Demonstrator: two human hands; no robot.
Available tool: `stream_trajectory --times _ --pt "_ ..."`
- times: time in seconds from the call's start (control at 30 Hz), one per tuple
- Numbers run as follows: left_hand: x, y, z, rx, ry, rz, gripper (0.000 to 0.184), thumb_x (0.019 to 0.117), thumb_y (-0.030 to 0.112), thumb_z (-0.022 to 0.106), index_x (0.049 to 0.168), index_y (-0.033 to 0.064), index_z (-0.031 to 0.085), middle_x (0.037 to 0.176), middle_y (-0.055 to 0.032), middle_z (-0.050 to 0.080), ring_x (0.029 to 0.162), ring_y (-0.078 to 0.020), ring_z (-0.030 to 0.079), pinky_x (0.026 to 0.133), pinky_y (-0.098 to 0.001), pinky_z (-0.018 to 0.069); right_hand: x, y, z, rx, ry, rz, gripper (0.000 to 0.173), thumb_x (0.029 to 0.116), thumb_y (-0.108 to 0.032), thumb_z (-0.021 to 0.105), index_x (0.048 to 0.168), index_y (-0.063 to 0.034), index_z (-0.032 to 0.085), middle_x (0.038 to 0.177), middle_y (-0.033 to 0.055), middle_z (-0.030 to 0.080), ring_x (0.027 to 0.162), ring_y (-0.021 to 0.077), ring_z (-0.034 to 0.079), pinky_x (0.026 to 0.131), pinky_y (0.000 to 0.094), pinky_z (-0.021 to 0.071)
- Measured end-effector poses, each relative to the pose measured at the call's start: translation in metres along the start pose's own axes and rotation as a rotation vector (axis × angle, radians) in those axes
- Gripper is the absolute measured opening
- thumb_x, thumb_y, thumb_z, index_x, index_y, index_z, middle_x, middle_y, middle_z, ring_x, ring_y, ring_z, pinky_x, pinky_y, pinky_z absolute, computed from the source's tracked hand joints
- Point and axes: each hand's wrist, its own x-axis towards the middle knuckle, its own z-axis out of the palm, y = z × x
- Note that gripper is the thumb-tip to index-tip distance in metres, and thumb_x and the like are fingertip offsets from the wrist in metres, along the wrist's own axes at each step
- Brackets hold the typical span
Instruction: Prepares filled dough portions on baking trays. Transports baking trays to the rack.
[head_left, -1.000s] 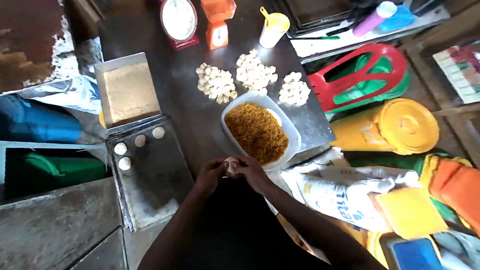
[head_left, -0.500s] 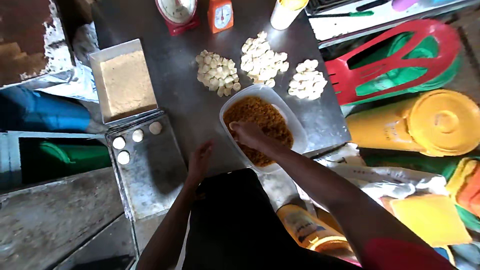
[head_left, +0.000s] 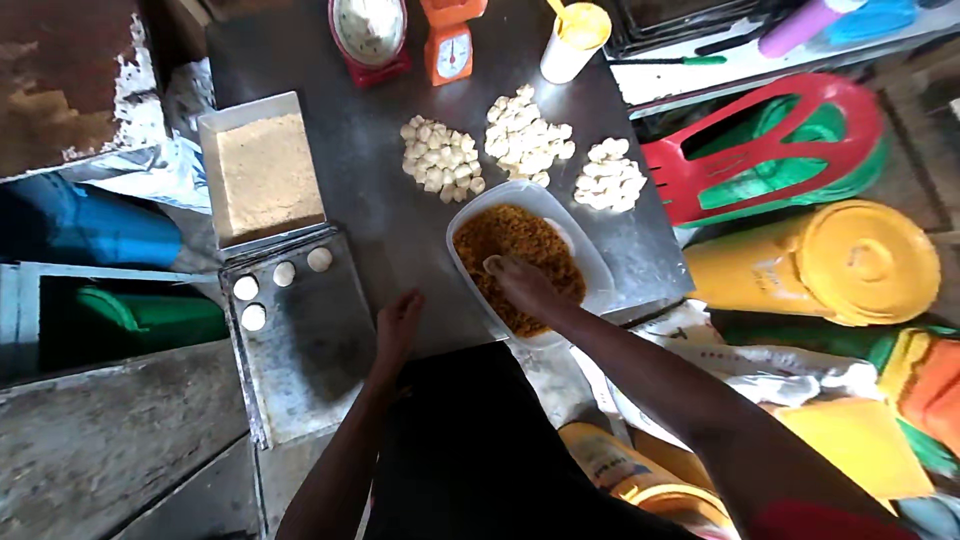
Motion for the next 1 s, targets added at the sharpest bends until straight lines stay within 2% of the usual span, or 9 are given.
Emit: stream_trajectory --times 0.13,0.27,0.33,0.43,0.5,0.57,0.77,0.9,1.0 --pt "0.021 0.028 0.018 0.006 -0.081 0.073 0.035 0.1054 0.024 0.058 0.134 0.0043 0.064 0.123 -0.0111 0.071 0.109 -0.0195 0.070 0.097 -0.0396 0.0585 0.010 0.012 0.005 0.078 0.108 0.069 0.037 0.0958 -0.005 0.065 0.132 -0.0091 0.065 0.126 0.0219 0.064 0.115 0.0427 0.064 0.093 0.0600 0.0549" --pt "0.039 0.067 0.044 0.017 -0.134 0.184 0.034 0.1055 0.020 0.058 0.136 0.0049 0.062 0.128 -0.0109 0.068 0.112 -0.0188 0.069 0.097 -0.0391 0.0583 0.004 0.030 -0.031 0.579 0.219 0.219 0.027 0.0926 -0.018 0.076 0.118 -0.0091 0.074 0.107 0.0133 0.074 0.094 0.0280 0.072 0.087 0.0548 0.0587" --pt "0.049 0.085 0.066 -0.001 -0.159 0.253 0.044 0.1063 0.022 0.056 0.147 0.0058 0.052 0.143 -0.0120 0.059 0.126 -0.0202 0.062 0.104 -0.0402 0.0544 -0.011 0.033 -0.046 0.827 0.240 0.177 0.024 0.0889 -0.016 0.080 0.112 -0.0113 0.077 0.102 0.0067 0.076 0.089 0.0188 0.073 0.082 0.0450 0.0619" --pt "0.062 0.102 0.099 -0.013 -0.271 0.191 0.060 0.1092 0.043 0.044 0.160 0.0138 0.034 0.160 -0.0087 0.044 0.143 -0.0218 0.046 0.116 -0.0472 0.0428 -0.029 0.028 -0.064 1.136 0.201 0.105 0.021 0.0882 -0.004 0.076 0.109 -0.0085 0.076 0.101 0.0068 0.075 0.089 0.0180 0.070 0.080 0.0390 0.0608" --pt "0.070 0.102 0.117 -0.142 -0.385 0.056 0.062 0.1081 0.056 0.034 0.156 0.0179 0.043 0.154 -0.0068 0.050 0.137 -0.0215 0.052 0.112 -0.0498 0.0452 -0.035 0.026 -0.071 1.261 0.166 0.110 0.022 0.0880 -0.004 0.075 0.109 -0.0063 0.075 0.102 0.0085 0.074 0.089 0.0192 0.069 0.080 0.0387 0.0602" --pt "0.078 0.096 0.133 -0.291 -0.435 -0.057 0.067 0.1060 0.063 0.030 0.139 0.0119 0.058 0.129 -0.0109 0.066 0.112 -0.0238 0.066 0.094 -0.0478 0.0572 -0.037 0.029 -0.071 1.360 0.165 0.145 0.024 0.0867 -0.004 0.076 0.111 -0.0057 0.074 0.103 0.0096 0.073 0.090 0.0196 0.069 0.081 0.0394 0.0597" --pt "0.074 0.091 0.137 -0.123 -0.382 0.014 0.034 0.1102 0.020 0.047 0.135 0.0024 0.062 0.124 -0.0160 0.068 0.102 -0.0258 0.072 0.090 -0.0468 0.0622 -0.041 0.037 -0.059 1.216 0.384 0.275 0.018 0.0887 -0.008 0.080 0.106 -0.0078 0.077 0.101 0.0078 0.077 0.081 0.0212 0.075 0.072 0.0412 0.0653" --pt "0.068 0.099 0.137 -0.019 -0.319 0.008 0.033 0.1057 0.014 0.057 0.136 0.0052 0.064 0.123 -0.0125 0.070 0.098 -0.0209 0.074 0.088 -0.0414 0.0639 -0.036 0.035 -0.047 1.114 0.530 0.268 0.016 0.0849 -0.009 0.083 0.099 -0.0094 0.077 0.094 0.0048 0.076 0.077 0.0166 0.072 0.068 0.0371 0.0632" --pt "0.065 0.102 0.141 -0.063 -0.232 -0.029 0.027 0.1004 0.013 0.067 0.126 0.0052 0.070 0.115 -0.0111 0.072 0.092 -0.0208 0.074 0.084 -0.0410 0.0646 -0.039 0.029 -0.052 1.208 0.483 0.266 0.018 0.0926 -0.006 0.074 0.110 -0.0079 0.075 0.103 0.0076 0.075 0.084 0.0205 0.074 0.073 0.0405 0.0651"
